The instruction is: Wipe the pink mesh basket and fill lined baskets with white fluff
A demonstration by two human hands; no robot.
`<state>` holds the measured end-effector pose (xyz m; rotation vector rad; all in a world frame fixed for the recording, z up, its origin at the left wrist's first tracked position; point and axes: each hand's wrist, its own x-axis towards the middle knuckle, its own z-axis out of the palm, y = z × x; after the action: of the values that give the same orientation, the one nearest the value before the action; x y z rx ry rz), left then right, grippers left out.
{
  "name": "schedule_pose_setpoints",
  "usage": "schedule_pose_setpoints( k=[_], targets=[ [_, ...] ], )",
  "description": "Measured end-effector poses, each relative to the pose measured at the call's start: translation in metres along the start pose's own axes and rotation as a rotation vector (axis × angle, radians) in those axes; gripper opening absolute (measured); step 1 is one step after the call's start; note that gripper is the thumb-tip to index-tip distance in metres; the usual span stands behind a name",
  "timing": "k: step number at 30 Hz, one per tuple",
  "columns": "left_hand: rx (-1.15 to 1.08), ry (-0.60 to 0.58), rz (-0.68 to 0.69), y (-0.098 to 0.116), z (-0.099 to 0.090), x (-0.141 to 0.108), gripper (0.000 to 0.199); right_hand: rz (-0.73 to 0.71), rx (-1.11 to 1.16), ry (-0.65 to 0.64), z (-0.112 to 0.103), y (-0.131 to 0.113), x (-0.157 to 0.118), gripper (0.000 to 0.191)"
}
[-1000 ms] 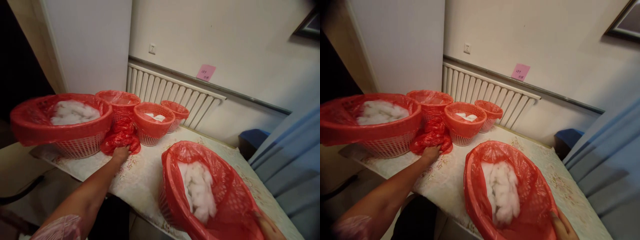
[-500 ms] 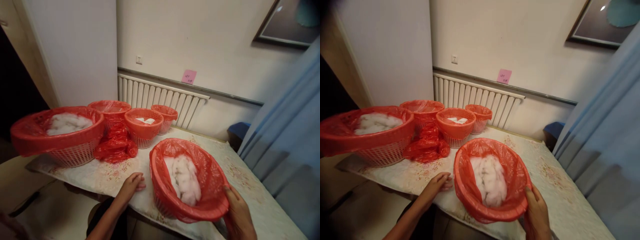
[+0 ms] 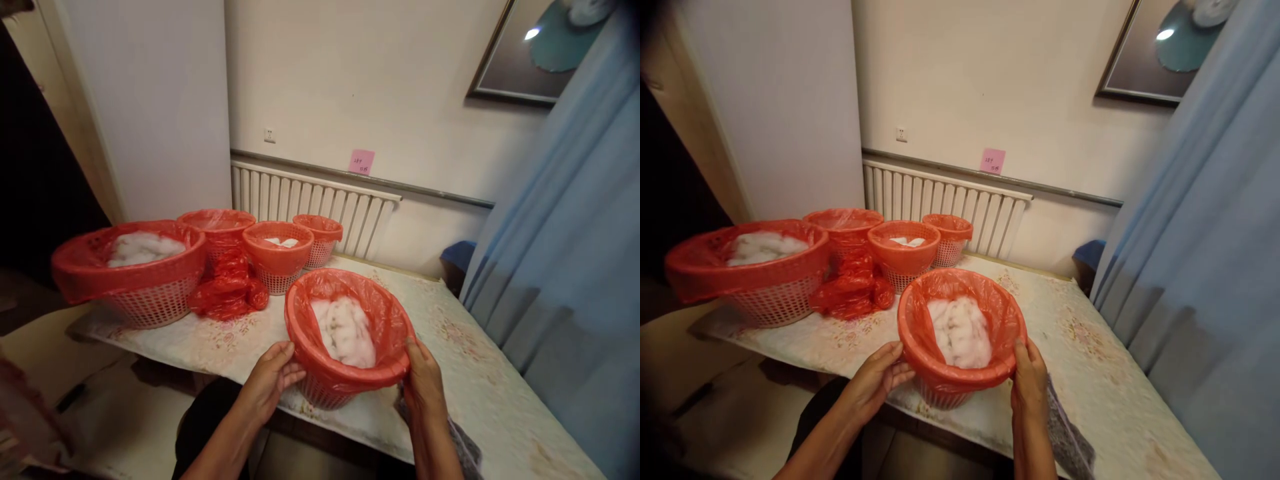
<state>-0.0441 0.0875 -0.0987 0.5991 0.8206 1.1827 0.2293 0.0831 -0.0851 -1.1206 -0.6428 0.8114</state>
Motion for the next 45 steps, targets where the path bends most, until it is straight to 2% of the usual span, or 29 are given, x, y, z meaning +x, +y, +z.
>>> schedule_pose_setpoints(
  k=[4, 9, 13, 17, 21, 24, 28, 31, 39, 45],
  targets=[
    [-0.125, 0.015, -0.042, 0.003, 0.008, -0.007, 0.013, 0.051, 0.085, -0.001, 0.002, -0.001, -0.008, 0.052],
    [-0.187, 0.069, -0.063, 0.002, 0.013, -0.010, 0.010, 0.062, 0.187, 0.104, 0.005, 0.001, -0.025, 0.046],
    [-0.162, 0.026, -0.032, 0.000, 0.015, -0.013, 0.009, 0.141, 0.223, 0.029, 0.002, 0.002, -0.035, 0.037],
    [-0.156, 0.004, -0.024, 0.001, 0.020, -0.016, 0.012, 0.213, 0.288, -0.069, 0.000, -0.003, -0.041, 0.037],
    [-0.164, 0.037, -0.065, 0.007, 0.025, -0.022, 0.009, 0.263, 0.438, -0.093, 0.001, -0.007, -0.044, 0.039],
    [-0.156, 0.010, -0.026, 0.014, 0.029, -0.029, 0.007, 0.300, 0.522, -0.121, 0.001, -0.006, -0.046, 0.039],
    [-0.130, -0.058, 0.003, 0.019, 0.034, -0.039, 0.009, 0.253, 0.477, -0.197, -0.002, -0.006, -0.049, 0.034],
    [-0.117, -0.051, 0.014, 0.022, 0.037, -0.044, 0.010, 0.243, 0.446, -0.233, -0.006, -0.007, -0.049, 0.032],
    [-0.022, -0.057, 0.181, 0.038, 0.049, -0.045, 0.017, 0.184, 0.392, -0.110, -0.014, -0.017, -0.044, 0.034],
    [0.096, -0.095, 0.278, 0.043, 0.057, -0.037, 0.026, 0.132, 0.277, -0.125, -0.016, -0.031, -0.033, 0.036]
  ],
)
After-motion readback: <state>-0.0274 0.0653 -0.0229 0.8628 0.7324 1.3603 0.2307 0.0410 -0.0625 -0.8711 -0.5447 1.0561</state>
